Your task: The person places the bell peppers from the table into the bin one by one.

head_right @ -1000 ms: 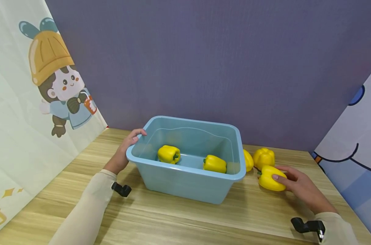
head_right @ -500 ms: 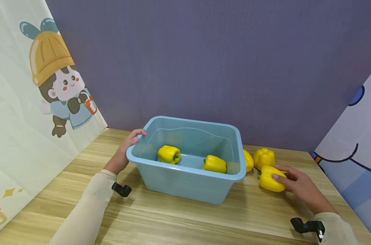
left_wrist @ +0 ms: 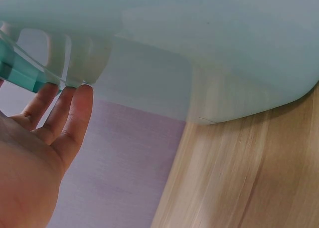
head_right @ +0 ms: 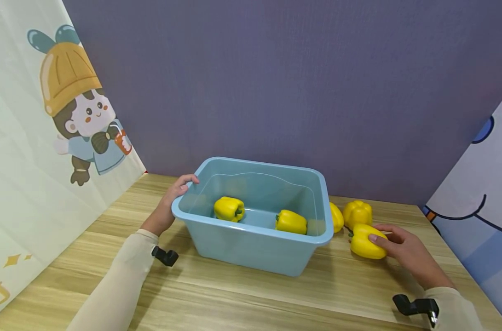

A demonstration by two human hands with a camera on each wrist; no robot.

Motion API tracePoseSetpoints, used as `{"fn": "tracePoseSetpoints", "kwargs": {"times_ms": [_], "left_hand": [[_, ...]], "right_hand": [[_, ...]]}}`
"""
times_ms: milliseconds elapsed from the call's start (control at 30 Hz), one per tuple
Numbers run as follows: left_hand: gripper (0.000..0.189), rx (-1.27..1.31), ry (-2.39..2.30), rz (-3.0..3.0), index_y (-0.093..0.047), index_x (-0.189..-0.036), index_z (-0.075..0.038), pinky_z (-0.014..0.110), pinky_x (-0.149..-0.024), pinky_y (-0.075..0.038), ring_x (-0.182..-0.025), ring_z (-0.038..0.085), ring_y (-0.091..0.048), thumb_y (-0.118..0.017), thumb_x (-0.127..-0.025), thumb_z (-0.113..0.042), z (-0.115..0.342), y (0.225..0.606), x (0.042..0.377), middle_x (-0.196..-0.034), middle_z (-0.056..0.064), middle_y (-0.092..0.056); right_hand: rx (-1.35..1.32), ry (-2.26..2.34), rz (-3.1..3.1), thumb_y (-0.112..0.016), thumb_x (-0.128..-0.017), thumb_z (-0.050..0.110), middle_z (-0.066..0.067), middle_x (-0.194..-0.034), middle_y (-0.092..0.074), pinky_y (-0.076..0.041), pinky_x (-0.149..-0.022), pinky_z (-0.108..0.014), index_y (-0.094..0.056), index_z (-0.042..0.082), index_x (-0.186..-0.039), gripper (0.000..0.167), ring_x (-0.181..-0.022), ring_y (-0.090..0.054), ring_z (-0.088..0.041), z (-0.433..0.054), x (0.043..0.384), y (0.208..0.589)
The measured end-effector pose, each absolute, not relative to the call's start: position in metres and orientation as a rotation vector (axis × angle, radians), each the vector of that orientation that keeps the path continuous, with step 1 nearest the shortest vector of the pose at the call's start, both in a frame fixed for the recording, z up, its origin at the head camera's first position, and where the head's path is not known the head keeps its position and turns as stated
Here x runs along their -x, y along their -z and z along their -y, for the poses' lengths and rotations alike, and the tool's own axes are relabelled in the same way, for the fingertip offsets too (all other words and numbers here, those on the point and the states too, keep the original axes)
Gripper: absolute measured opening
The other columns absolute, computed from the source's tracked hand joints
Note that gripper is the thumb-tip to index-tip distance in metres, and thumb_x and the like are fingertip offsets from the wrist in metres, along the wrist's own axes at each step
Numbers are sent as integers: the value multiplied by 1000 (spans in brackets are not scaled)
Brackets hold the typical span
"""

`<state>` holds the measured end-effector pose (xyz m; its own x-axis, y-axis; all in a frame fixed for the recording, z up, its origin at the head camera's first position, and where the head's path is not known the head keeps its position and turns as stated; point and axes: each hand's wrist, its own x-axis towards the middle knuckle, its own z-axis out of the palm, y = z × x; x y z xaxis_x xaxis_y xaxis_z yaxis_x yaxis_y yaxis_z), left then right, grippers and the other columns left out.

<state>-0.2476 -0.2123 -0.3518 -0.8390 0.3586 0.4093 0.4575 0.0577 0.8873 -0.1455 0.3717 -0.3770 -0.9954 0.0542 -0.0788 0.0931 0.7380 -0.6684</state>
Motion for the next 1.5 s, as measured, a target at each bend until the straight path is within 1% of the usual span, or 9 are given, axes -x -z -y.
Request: {"fn": "tracePoseSetpoints", "kwargs": {"times_ms": [300, 567, 767, 933, 1033, 1133, 1233, 1300, 1500], "left_hand": [[49, 870, 1923, 2219, -47, -130, -5, 33, -77, -46, -102, 35, -52, -36, -100, -41, 212, 352, 247, -129, 15, -47], [46, 870, 1923, 2221, -48, -129, -9, 32, -75, -47, -98, 34, -53, -36, -100, -42, 212, 352, 248, -128, 14, -48], [47, 875, 1933, 2212, -47, -130, -7, 31, -74, -47, -97, 32, -53, -36, -100, -41, 212, 352, 248, -128, 15, -48], [47, 870, 1937, 2214, -47, -129, -7, 31, -73, -47, -96, 32, -53, -36, -100, -42, 212, 352, 248, -128, 15, -47], [46, 869, 1942, 2216, -48, -129, -8, 31, -73, -47, -96, 32, -53, -37, -100, -42, 212, 351, 248, -128, 14, -47], [44, 870, 1944, 2213, -48, -129, -9, 31, -74, -47, -96, 33, -53, -37, -100, -41, 211, 351, 248, -128, 14, -47], [44, 869, 1940, 2214, -48, -128, -10, 31, -74, -47, -97, 33, -53, -36, -100, -41, 211, 351, 248, -128, 14, -47], [45, 868, 1937, 2215, -48, -129, -9, 31, -74, -47, -97, 33, -53, -36, -100, -41, 211, 351, 248, -129, 14, -47], [47, 868, 1934, 2214, -47, -130, -6, 31, -74, -47, -98, 32, -53, -36, -100, -41, 211, 352, 248, -130, 15, -47]], "right_hand": [[-118, 1109, -2895, -51, -100, 54, -36, -145, -36, -54, -77, -37, -33, -8, -149, 81, -119, -49, -44, -372, 147, 375], [-138, 1119, -2890, -50, -99, 57, -36, -147, -34, -53, -76, -34, -34, -7, -149, 83, -122, -47, -49, -369, 144, 371], [-160, 1124, -2893, -49, -99, 59, -38, -145, -36, -53, -77, -37, -33, -9, -149, 86, -121, -48, -49, -369, 144, 368], [-158, 1119, -2916, -49, -99, 58, -37, -143, -39, -53, -75, -35, -33, -9, -148, 85, -117, -51, -44, -368, 144, 366], [-149, 1107, -2947, -49, -99, 58, -36, -142, -41, -53, -74, -33, -32, -10, -148, 86, -111, -56, -36, -368, 144, 364], [-140, 1114, -2972, -49, -100, 57, -35, -140, -43, -53, -72, -30, -32, -10, -148, 84, -99, -59, -14, -368, 144, 362], [-124, 1144, -2973, -49, -101, 54, -33, -138, -45, -54, -71, -28, -33, -10, -147, 81, -89, -53, 4, -368, 144, 361], [-120, 1167, -2973, -49, -101, 52, -33, -137, -46, -54, -71, -27, -34, -10, -147, 79, -86, -53, 7, -368, 144, 361], [-107, 1260, -2961, -49, -103, 48, -36, -136, -46, -56, -72, -27, -34, -11, -146, 75, -86, -56, 7, -365, 145, 359]]}}
